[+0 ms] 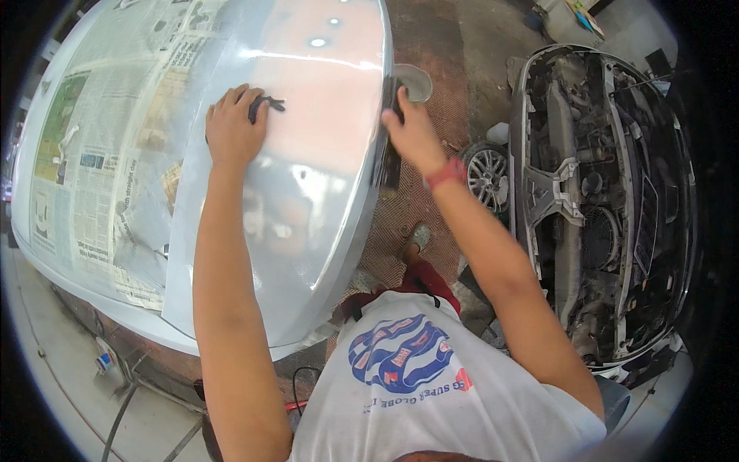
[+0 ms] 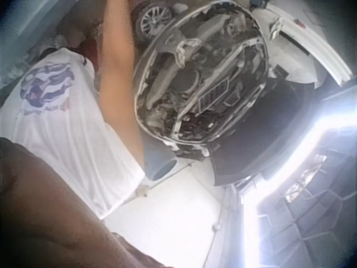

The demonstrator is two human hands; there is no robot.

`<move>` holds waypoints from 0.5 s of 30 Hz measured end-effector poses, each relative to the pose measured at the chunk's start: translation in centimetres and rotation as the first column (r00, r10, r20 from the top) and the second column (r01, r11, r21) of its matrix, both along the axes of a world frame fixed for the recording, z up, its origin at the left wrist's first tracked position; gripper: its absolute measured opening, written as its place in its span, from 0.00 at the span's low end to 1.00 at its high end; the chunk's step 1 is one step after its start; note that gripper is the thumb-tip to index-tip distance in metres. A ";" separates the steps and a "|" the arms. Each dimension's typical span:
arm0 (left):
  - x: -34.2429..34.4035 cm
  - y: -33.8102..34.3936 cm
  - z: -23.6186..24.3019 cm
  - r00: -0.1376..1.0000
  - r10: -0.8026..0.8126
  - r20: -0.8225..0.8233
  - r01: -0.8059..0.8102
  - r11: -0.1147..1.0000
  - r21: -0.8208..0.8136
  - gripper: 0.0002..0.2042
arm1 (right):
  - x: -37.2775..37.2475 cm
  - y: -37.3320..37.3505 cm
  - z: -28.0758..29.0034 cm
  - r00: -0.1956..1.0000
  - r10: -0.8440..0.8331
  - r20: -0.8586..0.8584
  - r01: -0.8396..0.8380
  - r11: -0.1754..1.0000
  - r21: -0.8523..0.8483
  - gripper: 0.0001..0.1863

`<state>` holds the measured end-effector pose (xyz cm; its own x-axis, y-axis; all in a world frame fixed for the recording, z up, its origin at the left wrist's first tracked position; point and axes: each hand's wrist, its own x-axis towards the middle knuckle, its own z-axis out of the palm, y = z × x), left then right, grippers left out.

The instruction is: The person sands the surface of a white car hood using a sanding block and a cloth. They repeatedly rub the surface, occasionally dip the cloth into a bucket of water, and wipe the hood. The person briefly walks away to retrieve a white rectangular object and returns to continue sanding.

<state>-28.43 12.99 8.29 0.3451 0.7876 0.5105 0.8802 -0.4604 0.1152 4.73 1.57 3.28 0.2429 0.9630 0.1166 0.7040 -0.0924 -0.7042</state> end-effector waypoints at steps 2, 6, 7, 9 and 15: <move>-0.7 -0.2 0.3 1.000 0.010 -0.004 -0.010 1.000 -0.010 0.13 | -4.2 -5.6 2.0 0.995 0.071 0.070 -0.074 0.996 0.047 0.43; -0.5 -0.1 -0.1 1.000 -0.006 0.005 0.006 0.998 0.061 0.14 | -4.3 -6.4 2.2 0.997 0.063 0.050 -0.065 0.997 0.039 0.41; 0.0 -0.1 0.1 1.000 -0.021 0.018 0.020 0.999 0.046 0.14 | -2.8 -4.3 1.7 0.999 0.024 0.029 -0.025 0.998 0.060 0.40; 0.8 -0.8 0.5 0.999 -0.051 0.010 0.051 0.999 0.017 0.13 | 1.5 0.3 -0.7 0.999 -0.050 0.001 0.050 0.994 0.097 0.40; -0.3 -1.5 0.9 1.000 -0.007 -0.023 0.007 1.000 0.012 0.13 | -3.6 -5.1 2.1 0.995 0.042 0.093 -0.051 0.994 0.095 0.39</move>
